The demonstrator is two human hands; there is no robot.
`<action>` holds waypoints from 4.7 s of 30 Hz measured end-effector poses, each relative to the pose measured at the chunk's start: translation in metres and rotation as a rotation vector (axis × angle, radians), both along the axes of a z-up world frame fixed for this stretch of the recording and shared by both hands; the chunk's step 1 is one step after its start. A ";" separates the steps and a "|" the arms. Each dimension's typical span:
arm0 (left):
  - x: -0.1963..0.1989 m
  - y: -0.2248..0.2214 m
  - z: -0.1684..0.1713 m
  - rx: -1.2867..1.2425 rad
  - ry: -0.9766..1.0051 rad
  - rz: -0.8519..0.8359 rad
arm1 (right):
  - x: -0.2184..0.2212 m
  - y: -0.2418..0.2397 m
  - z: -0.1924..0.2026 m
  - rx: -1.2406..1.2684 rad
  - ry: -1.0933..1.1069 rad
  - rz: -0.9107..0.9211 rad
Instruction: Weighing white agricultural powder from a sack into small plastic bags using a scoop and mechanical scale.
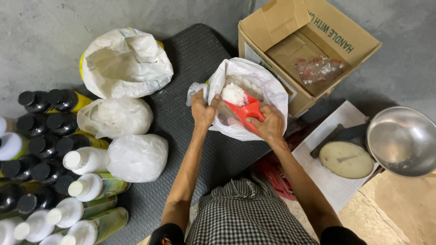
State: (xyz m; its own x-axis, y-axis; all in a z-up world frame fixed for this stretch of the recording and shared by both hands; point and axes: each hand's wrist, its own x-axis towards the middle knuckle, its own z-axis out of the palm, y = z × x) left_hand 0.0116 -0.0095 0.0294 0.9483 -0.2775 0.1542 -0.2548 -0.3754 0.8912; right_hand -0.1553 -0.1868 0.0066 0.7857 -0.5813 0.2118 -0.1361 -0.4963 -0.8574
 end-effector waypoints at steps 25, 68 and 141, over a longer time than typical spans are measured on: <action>-0.016 -0.014 0.070 -0.038 0.088 0.054 | -0.057 0.019 0.058 -0.138 0.022 -0.300; -0.244 -0.423 0.052 -0.729 1.550 -1.452 | -0.384 0.004 0.131 -0.202 -0.164 -1.083; -0.276 -0.456 0.001 -0.181 0.639 -1.101 | -0.264 -0.237 0.195 -0.819 1.284 -0.287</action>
State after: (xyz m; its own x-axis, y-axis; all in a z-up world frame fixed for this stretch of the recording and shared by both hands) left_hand -0.2647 -0.4659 0.0300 0.1527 -0.9805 -0.1235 0.1376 -0.1026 0.9852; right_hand -0.4197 -0.4240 0.2017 0.5688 -0.8047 -0.1697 -0.7113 -0.5850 0.3897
